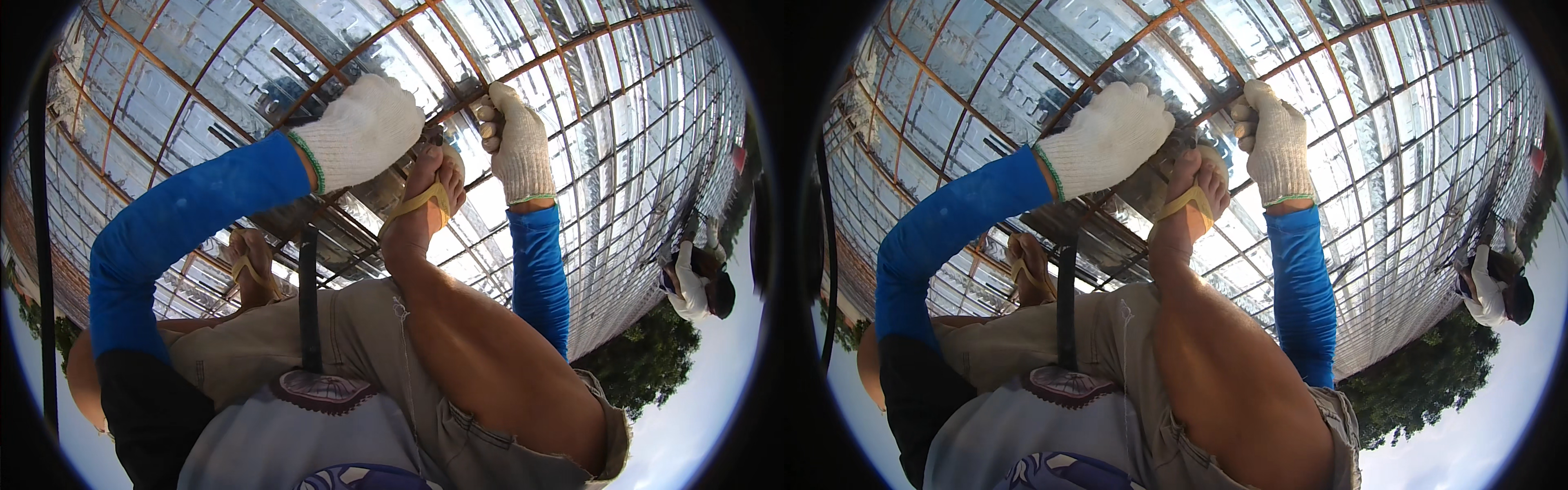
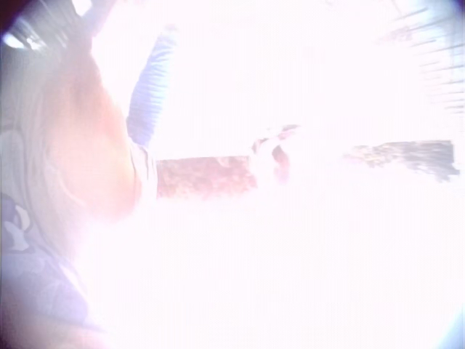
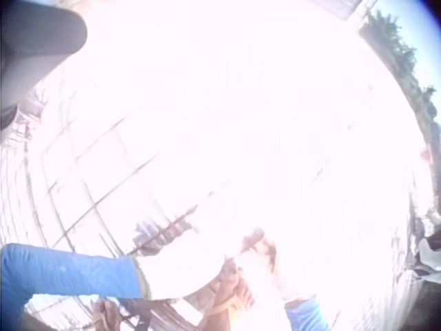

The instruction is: The person works on a metal scaffolding structure, using pliers to twist and secure wire ties at the joints of the metal frame. The camera is mounted facing the worker's feet and the underside of the structure, showing the repetitive process of fastening the grid.

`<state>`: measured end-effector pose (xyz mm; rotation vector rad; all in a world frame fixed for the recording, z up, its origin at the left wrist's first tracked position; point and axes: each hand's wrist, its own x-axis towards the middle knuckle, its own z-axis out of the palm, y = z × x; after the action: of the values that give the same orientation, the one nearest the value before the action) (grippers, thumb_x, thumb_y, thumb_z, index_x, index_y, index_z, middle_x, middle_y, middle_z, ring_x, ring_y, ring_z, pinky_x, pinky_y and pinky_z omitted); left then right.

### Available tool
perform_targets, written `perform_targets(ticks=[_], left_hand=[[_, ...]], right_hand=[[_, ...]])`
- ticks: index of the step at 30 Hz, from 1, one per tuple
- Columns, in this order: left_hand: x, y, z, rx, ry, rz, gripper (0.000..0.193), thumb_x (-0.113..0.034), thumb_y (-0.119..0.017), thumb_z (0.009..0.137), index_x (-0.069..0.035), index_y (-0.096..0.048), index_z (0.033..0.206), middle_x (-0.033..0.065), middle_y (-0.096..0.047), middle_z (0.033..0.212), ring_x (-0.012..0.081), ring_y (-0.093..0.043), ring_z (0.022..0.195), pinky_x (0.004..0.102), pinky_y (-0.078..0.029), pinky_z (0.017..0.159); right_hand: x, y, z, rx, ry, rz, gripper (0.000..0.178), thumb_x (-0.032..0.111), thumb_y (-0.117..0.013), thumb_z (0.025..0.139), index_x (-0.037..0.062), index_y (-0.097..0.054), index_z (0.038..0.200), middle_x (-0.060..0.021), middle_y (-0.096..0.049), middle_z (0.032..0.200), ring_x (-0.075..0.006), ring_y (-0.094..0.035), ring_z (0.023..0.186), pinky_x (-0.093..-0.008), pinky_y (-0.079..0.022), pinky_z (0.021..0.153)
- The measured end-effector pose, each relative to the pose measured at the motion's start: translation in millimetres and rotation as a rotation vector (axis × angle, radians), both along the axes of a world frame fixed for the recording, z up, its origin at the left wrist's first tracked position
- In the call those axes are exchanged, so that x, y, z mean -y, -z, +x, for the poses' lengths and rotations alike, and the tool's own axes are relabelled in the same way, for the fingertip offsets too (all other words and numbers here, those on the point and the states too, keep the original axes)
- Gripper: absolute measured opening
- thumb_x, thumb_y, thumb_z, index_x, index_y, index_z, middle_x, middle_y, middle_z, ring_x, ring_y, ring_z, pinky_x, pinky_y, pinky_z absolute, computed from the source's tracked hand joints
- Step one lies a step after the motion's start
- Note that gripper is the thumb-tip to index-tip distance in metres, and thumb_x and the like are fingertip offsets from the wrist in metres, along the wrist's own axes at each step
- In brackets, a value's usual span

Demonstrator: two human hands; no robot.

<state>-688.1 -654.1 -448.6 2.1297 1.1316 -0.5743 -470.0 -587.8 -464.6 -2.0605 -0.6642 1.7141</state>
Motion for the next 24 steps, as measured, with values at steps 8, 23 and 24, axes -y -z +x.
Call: perform_targets(ticks=[8,23,24], left_hand=[[1,-20,-24,0.447,-0.364,-0.193,0.026,-0.029,-0.070,0.097,-0.007,-0.071,0.111,0.0168,-0.072,0.107,0.0389,-0.071,0.105,0.0499,-0.057,0.089],[-93,-33,26,1.582,-1.529,-0.262,0.041,-0.033,-0.068,0.108,0.004,-0.069,0.124,0.0116,-0.078,0.104,0.0196,-0.079,0.092,0.0323,-0.067,0.080],[-82,-33,42,1.710,-1.611,-0.313,0.042,-0.034,-0.068,0.108,0.006,-0.069,0.121,0.0122,-0.078,0.103,0.0188,-0.079,0.088,0.0301,-0.068,0.078]], right_hand=[[-1,2,3,-0.147,0.176,-0.028,0.023,0.021,-0.070,0.101,-0.0007,-0.071,0.106,-0.0091,-0.071,0.083,-0.0117,-0.058,0.059,-0.0252,-0.043,0.048],[-70,-132,30,0.029,-0.818,0.081,0.058,0.008,-0.075,0.095,0.0020,-0.059,0.150,-0.0028,-0.068,0.097,-0.0094,-0.065,0.080,-0.0244,-0.051,0.063],[-74,-142,26,0.260,-0.859,0.085,0.052,0.011,-0.074,0.097,-0.0009,-0.062,0.145,-0.0005,-0.064,0.089,-0.0076,-0.060,0.076,-0.0252,-0.049,0.061]])
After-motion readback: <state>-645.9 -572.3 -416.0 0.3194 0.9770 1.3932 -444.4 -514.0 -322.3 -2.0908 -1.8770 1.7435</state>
